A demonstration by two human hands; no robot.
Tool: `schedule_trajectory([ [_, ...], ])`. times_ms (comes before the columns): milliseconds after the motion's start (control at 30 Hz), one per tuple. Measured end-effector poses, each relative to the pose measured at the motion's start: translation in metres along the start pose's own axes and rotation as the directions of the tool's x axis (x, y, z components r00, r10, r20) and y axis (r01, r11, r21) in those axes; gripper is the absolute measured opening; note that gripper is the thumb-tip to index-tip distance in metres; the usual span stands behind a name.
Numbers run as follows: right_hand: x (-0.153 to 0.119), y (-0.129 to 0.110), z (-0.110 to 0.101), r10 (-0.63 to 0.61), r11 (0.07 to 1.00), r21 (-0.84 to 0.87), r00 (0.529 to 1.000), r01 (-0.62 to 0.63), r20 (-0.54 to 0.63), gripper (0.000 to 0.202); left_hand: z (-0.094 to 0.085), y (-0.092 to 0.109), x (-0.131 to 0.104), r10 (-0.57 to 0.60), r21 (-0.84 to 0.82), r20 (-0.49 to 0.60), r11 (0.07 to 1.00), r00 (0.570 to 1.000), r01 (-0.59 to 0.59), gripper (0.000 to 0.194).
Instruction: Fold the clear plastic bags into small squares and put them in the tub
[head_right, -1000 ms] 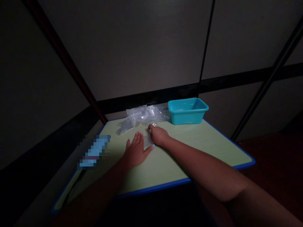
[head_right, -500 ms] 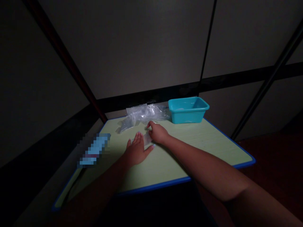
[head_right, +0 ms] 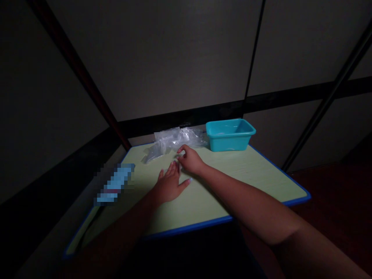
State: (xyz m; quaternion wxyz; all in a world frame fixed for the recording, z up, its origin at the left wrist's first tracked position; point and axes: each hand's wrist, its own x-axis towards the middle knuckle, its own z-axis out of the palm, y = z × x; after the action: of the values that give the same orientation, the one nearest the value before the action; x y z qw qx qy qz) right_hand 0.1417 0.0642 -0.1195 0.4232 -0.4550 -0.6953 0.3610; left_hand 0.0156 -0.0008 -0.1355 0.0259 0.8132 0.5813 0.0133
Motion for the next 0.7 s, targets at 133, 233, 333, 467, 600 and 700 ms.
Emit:
schedule_trajectory([
  [133, -0.003, -0.006, 0.004, -0.012, 0.991, 0.134, 0.999, 0.006, 0.041, 0.018, 0.001, 0.002, 0.001, 0.012, -0.008, -0.013, 1.000, 1.000, -0.013, 0.090],
  [233, -0.004, -0.007, 0.008, -0.056, 0.984, 0.173, 0.996, 0.042, 0.075, 0.018, 0.003, 0.002, 0.001, 0.028, -0.006, -0.017, 1.000, 0.999, -0.028, 0.088],
  [333, -0.003, -0.004, 0.012, -0.077, 0.981, 0.186, 0.993, 0.059, 0.090, 0.018, 0.003, 0.001, 0.001, 0.054, 0.004, -0.031, 0.999, 0.998, -0.054, 0.084],
  [467, -0.001, -0.001, 0.015, -0.088, 0.977, 0.204, 0.988, 0.060, 0.130, 0.019, 0.001, 0.002, 0.000, 0.085, 0.002, -0.038, 0.996, 0.996, -0.085, 0.081],
  [600, -0.002, -0.001, 0.015, -0.098, 0.976, 0.206, 0.985, 0.067, 0.143, 0.018, 0.000, 0.002, 0.000, 0.091, -0.012, -0.055, 0.996, 0.994, -0.092, 0.079],
  [700, -0.002, 0.000, 0.015, -0.092, 0.978, 0.197, 0.985, 0.062, 0.146, 0.018, 0.000, 0.002, 0.000, 0.090, -0.019, -0.058, 0.996, 0.994, -0.091, 0.075],
])
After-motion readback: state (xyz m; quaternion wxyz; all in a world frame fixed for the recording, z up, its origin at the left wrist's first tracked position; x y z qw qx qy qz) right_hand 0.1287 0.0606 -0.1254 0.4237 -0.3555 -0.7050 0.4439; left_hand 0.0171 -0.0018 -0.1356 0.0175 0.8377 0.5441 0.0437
